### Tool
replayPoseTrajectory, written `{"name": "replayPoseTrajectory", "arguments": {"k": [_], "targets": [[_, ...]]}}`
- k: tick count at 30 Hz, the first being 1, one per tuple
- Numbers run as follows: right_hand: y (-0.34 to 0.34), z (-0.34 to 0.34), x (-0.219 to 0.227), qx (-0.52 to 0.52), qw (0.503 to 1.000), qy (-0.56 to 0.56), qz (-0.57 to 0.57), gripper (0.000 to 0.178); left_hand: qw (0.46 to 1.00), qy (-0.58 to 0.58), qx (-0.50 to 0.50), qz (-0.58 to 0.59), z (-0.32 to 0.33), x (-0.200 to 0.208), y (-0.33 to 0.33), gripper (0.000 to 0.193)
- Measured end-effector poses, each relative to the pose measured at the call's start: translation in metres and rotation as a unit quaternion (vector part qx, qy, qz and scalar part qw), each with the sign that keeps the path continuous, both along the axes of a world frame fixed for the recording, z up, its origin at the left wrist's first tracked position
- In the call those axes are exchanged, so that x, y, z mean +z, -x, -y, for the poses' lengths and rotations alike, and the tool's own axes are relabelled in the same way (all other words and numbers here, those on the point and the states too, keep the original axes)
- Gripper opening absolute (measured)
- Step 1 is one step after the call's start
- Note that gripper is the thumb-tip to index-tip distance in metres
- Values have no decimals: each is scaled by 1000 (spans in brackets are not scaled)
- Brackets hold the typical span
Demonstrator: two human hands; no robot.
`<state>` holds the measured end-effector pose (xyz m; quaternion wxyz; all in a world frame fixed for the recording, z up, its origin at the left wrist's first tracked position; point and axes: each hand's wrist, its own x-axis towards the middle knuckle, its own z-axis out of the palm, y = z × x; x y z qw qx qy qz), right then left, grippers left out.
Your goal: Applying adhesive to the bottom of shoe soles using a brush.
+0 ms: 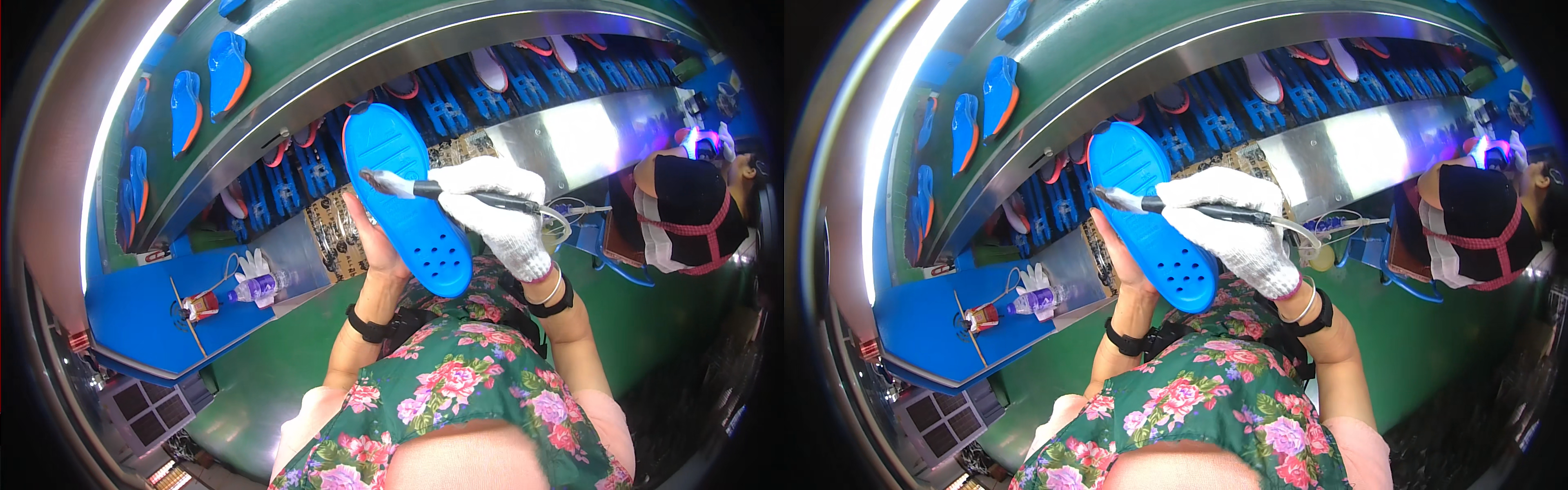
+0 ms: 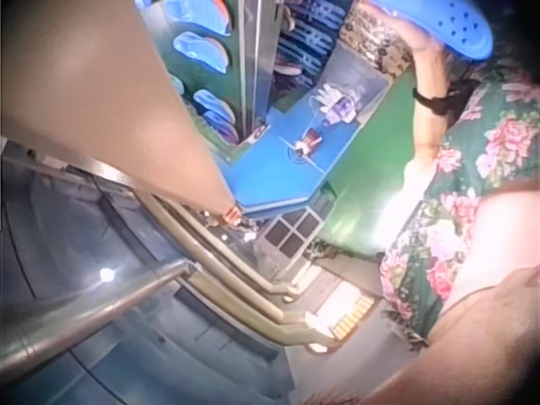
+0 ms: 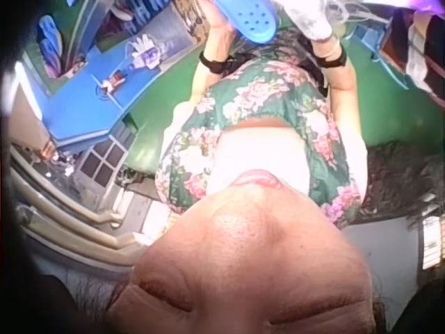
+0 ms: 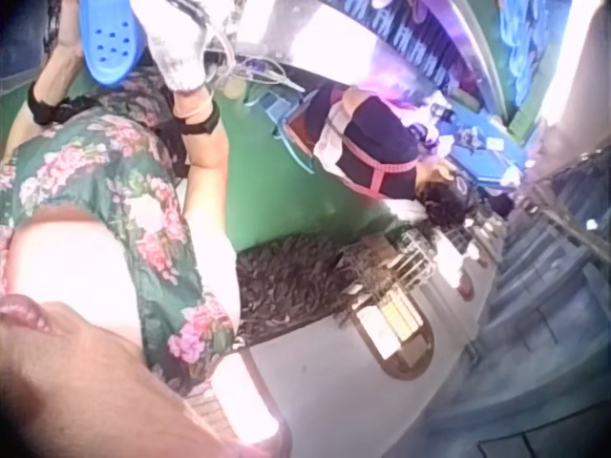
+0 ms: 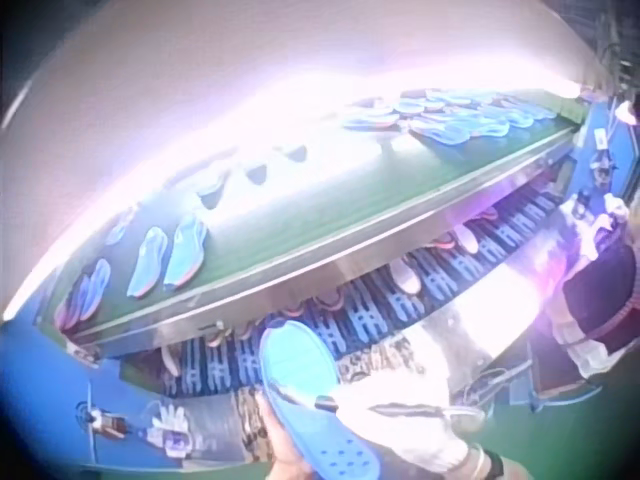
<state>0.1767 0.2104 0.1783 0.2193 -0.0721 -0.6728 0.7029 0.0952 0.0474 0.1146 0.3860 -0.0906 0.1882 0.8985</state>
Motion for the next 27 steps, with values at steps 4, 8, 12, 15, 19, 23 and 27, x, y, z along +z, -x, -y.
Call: {"name": "replayPoseTrajectory", "arguments": {"k": [4,8,12,15,19,23,27], "targets": [[13,7,1,-74,983,-128,-108,19,990,-120,-40,-61,3,-1,-2,85],[22,7,12,-136,937,-281,-154,21,980,166,-11,-107,-4,11,-13,91],[12,17,19,-114,940,-296,-129,23,965,195,-57,-168,-3,5,-17,90],[8,20,10,-82,951,-266,-137,23,963,201,-69,-165,3,2,-13,93],[13,21,5,-82,971,-187,-121,21,975,177,-44,-126,2,-3,-9,94],[15,12,5,-97,937,-292,-164,25,971,193,-45,-131,-1,0,-8,95],[12,17,5,-64,938,-304,-155,27,970,185,-73,-138,0,-6,1,99]]}}
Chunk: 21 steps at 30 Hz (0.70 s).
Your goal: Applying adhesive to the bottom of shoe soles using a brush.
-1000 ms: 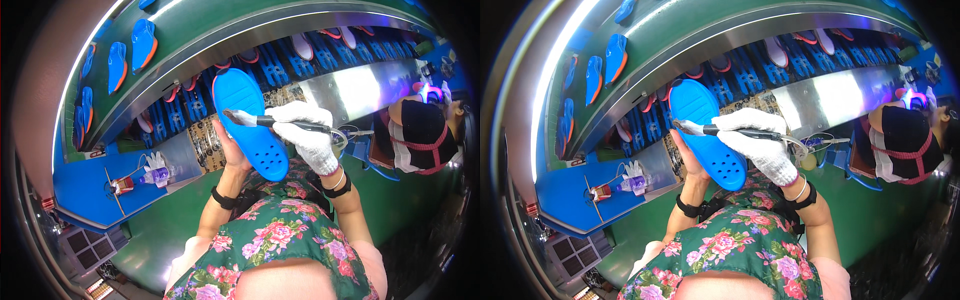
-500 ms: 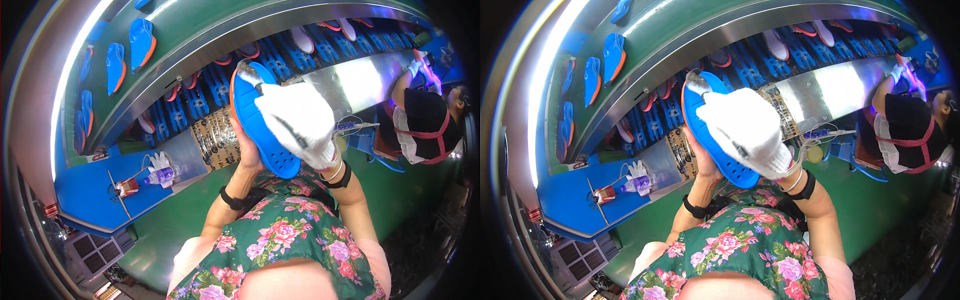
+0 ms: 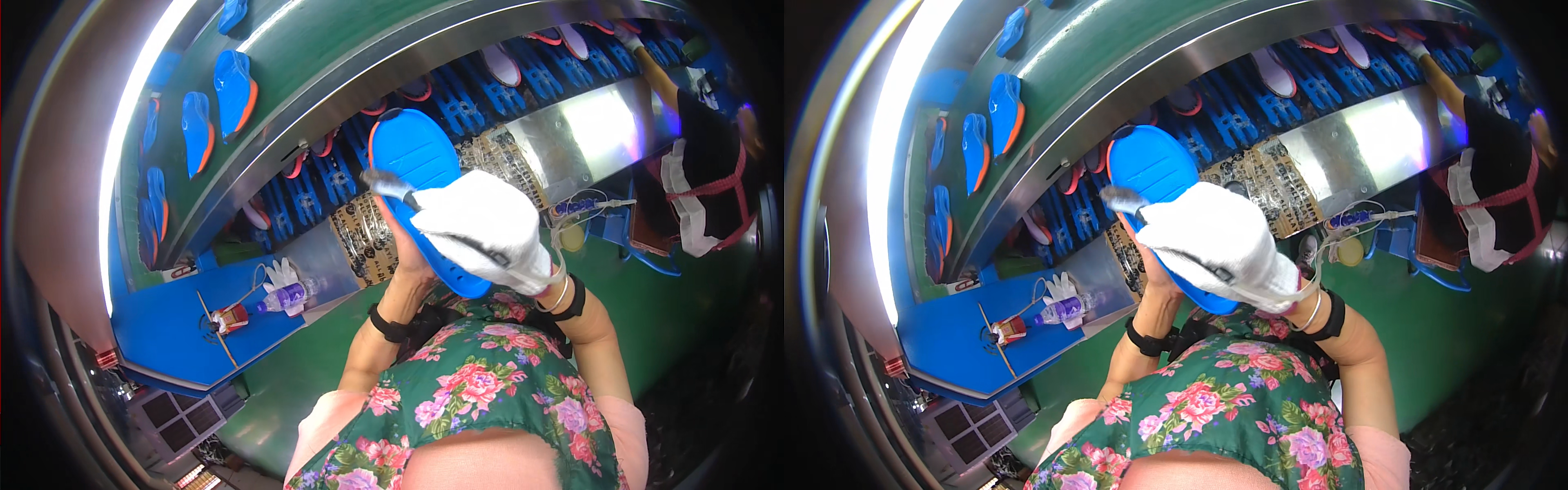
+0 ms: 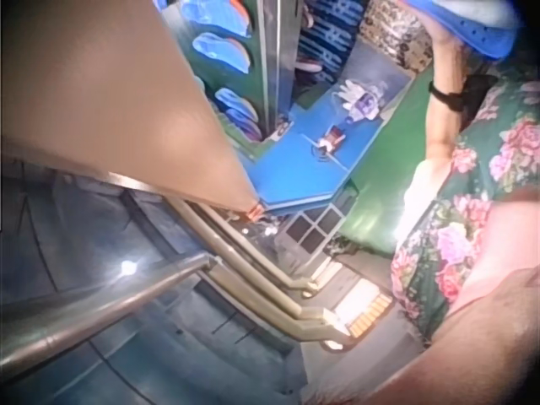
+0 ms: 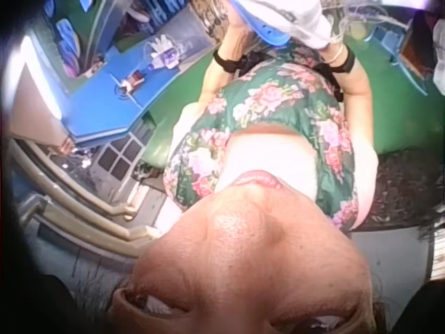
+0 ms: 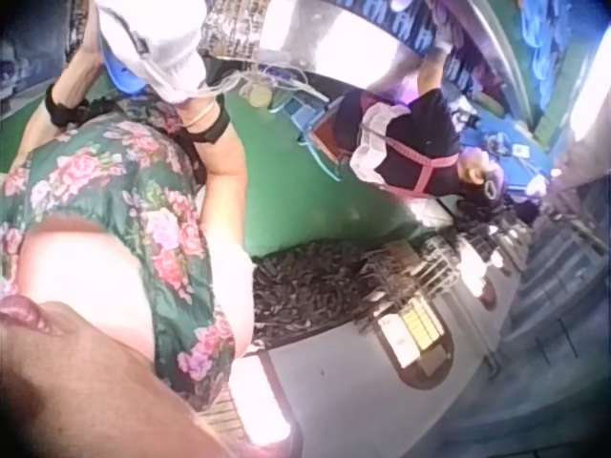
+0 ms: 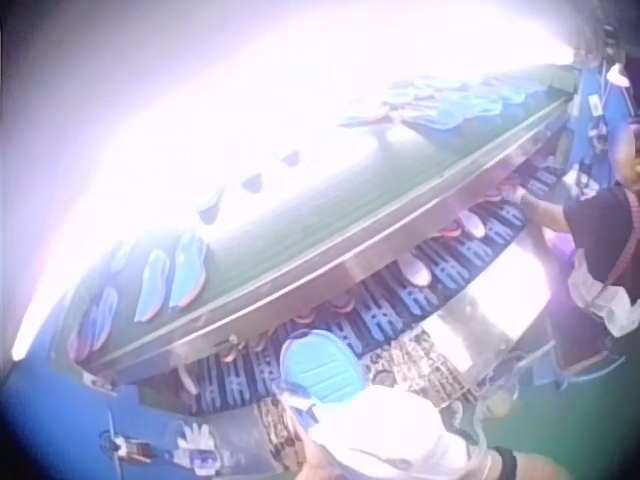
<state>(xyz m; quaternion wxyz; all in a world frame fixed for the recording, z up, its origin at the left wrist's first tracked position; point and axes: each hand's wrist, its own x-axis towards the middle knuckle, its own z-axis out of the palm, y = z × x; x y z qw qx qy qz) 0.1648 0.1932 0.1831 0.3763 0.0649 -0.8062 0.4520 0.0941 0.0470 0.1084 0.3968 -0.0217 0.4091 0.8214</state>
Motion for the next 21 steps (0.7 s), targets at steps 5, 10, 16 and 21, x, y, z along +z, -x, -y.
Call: {"name": "replayPoseTrajectory", "arguments": {"k": [5,10,16,21], "targets": [[1,-9,-16,-13,979,201,30,26,863,-470,-182,21,-11,-9,20,94],[2,-7,-20,-5,998,-40,-39,30,998,38,12,-41,-9,5,18,103],[-4,-14,-27,23,993,115,-7,27,1000,-4,14,-19,-3,-9,20,103],[-12,4,-28,48,998,-8,-30,27,973,-186,-8,135,4,-16,23,113]]}}
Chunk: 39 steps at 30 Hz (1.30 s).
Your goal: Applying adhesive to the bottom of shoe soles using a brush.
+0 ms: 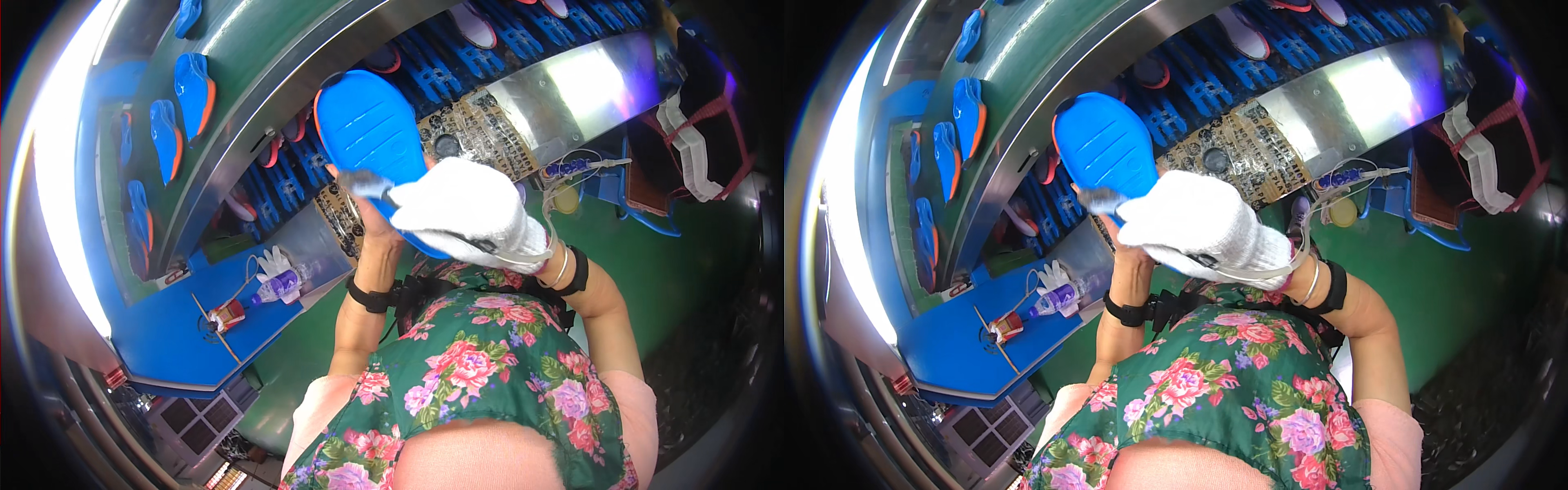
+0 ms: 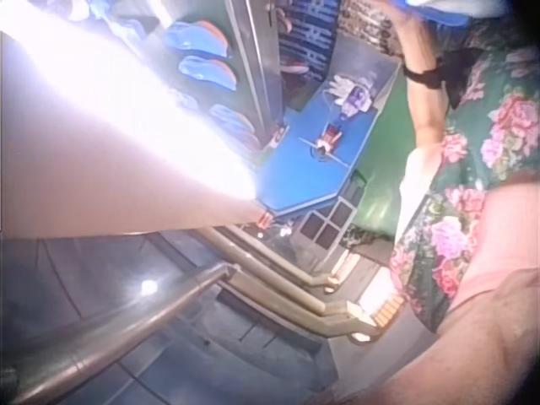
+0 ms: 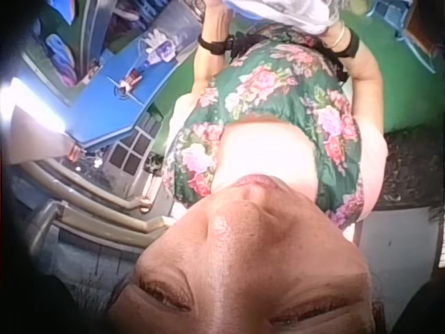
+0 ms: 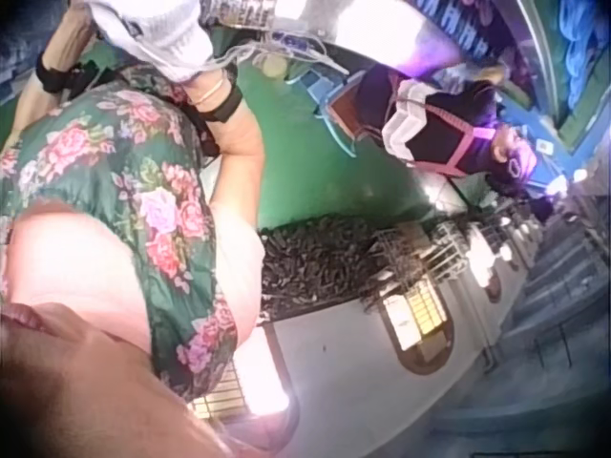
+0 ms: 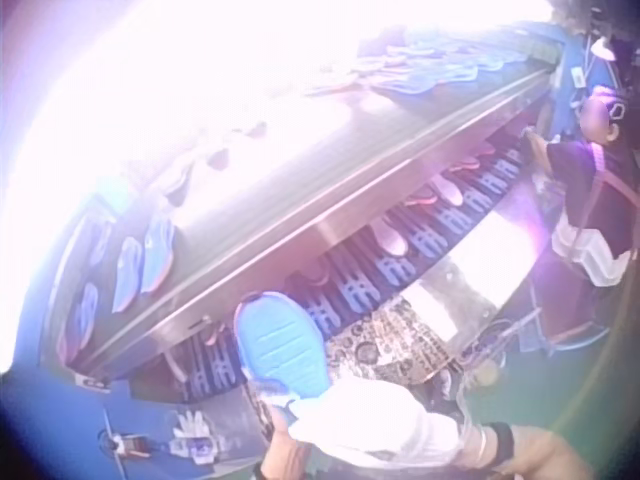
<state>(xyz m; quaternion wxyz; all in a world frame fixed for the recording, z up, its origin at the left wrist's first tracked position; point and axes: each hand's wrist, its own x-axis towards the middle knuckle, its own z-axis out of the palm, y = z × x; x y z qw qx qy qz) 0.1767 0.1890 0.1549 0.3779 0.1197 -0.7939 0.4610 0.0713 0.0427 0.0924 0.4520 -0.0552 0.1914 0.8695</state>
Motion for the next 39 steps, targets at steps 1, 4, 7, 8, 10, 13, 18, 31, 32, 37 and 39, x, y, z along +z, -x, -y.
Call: {"name": "replayPoseTrajectory", "arguments": {"k": [1,4,7,8,10,13,18,31,32,37,39], "targets": [[-1,-4,2,30,998,42,20,26,998,-21,-27,-43,0,-1,4,114],[-2,-14,-8,35,987,144,60,21,994,97,0,-49,-3,-1,5,116],[-5,-10,-5,-6,998,42,38,25,995,70,-29,-70,-1,-10,19,118],[-6,-7,-2,-9,999,-25,28,26,987,-46,-108,-108,2,-15,22,119],[-8,0,-4,-5,999,-31,17,29,988,-64,-109,-92,-5,-7,20,120],[-10,-3,-6,52,994,84,39,26,994,-57,-81,-55,-9,2,18,121],[-15,1,-8,-9,999,-1,46,27,988,-51,-104,-97,-16,1,26,109],[-34,-1,-11,36,996,38,69,25,992,-40,-31,-117,-30,4,25,97],[-35,-8,-5,81,991,64,90,24,993,-41,-21,-104,-29,5,24,96],[-39,-15,-14,-5,995,60,81,22,995,-48,-38,-73,-28,-4,31,110],[-44,-7,-19,18,998,-2,53,29,993,-39,-71,-86,-28,-5,38,111]]}}
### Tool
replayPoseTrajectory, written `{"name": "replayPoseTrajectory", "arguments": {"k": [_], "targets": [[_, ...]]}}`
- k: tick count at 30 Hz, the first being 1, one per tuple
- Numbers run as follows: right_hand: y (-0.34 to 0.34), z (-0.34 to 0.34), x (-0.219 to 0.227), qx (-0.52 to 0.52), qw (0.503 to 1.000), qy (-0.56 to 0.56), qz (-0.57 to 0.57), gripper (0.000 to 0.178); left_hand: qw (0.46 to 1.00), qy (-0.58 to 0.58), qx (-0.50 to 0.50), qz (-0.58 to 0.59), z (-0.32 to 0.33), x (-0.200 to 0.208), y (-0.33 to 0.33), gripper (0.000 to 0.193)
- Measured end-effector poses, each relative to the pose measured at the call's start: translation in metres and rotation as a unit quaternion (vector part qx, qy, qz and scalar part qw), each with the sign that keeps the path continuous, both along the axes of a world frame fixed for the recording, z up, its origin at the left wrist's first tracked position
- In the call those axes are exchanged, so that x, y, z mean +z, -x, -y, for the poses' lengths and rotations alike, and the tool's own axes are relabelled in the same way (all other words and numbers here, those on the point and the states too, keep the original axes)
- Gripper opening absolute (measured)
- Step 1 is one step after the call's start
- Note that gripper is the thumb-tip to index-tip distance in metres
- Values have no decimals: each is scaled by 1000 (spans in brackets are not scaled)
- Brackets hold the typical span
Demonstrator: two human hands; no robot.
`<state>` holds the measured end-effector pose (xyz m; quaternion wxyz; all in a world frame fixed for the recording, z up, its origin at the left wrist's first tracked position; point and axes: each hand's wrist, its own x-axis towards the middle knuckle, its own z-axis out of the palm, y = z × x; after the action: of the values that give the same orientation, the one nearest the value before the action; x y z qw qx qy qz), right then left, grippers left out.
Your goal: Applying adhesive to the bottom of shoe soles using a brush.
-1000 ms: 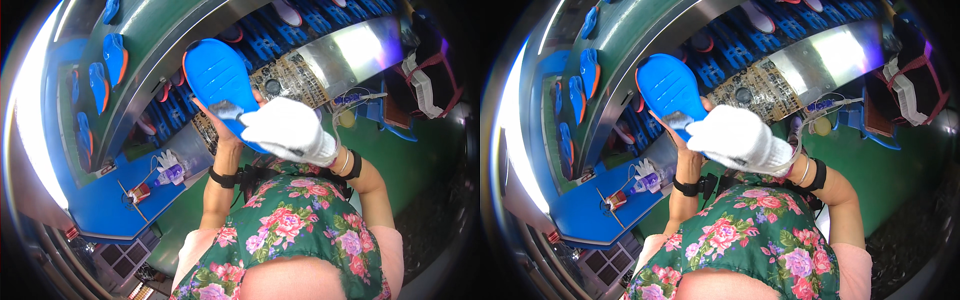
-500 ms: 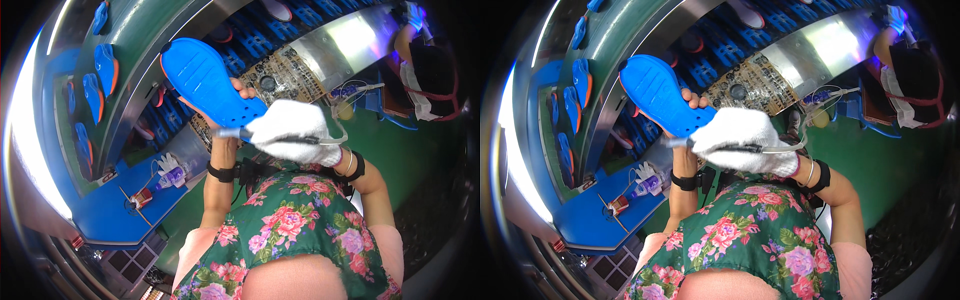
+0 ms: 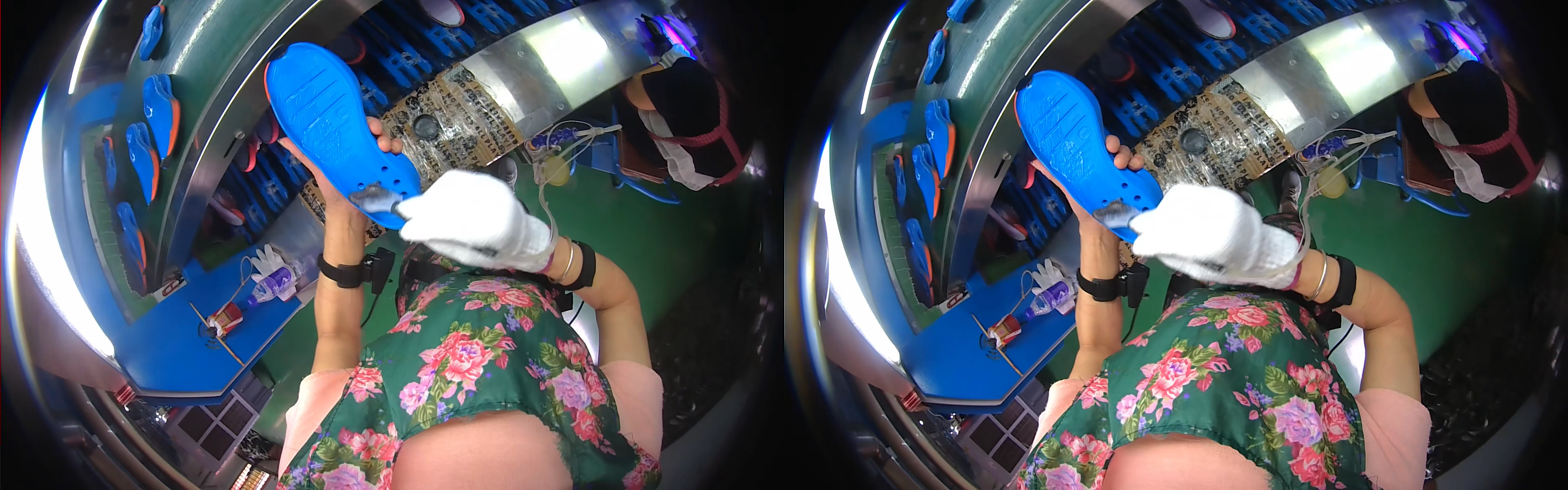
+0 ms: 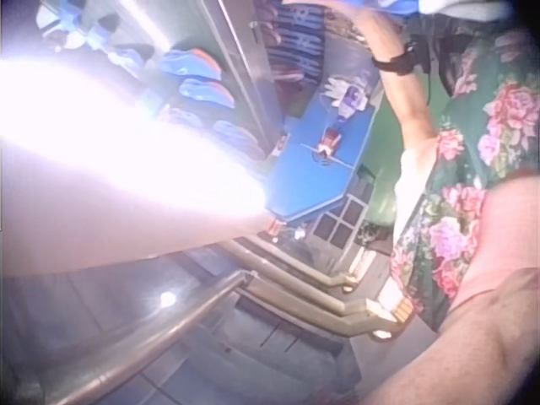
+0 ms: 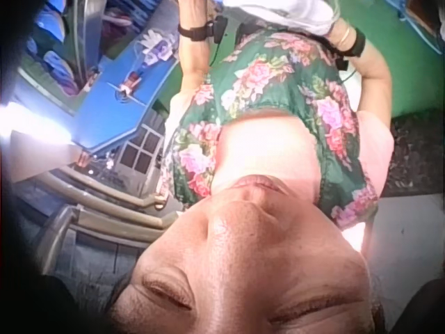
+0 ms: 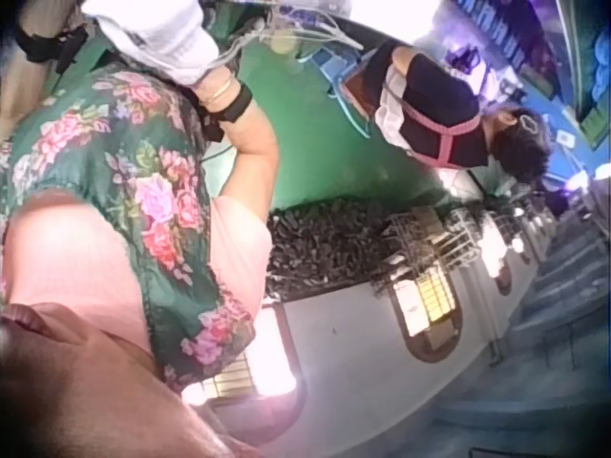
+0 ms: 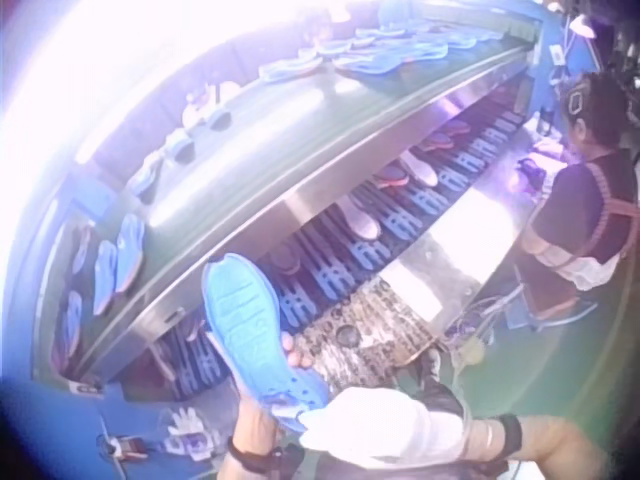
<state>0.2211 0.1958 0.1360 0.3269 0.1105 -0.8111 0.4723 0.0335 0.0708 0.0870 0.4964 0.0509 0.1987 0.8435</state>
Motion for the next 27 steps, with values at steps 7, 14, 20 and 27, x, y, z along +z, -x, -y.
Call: {"name": "replayPoseTrajectory", "arguments": {"k": [7,14,20,27], "targets": [[-6,-10,4,80,986,132,55,22,990,-17,-138,25,5,-1,8,116],[-13,5,-5,92,994,-18,47,28,970,-4,-242,24,1,-5,21,120],[-3,-3,-11,86,995,38,34,25,949,38,-313,25,3,-11,32,118],[13,-16,-14,97,982,119,112,14,943,96,-317,4,1,-11,44,116]]}}
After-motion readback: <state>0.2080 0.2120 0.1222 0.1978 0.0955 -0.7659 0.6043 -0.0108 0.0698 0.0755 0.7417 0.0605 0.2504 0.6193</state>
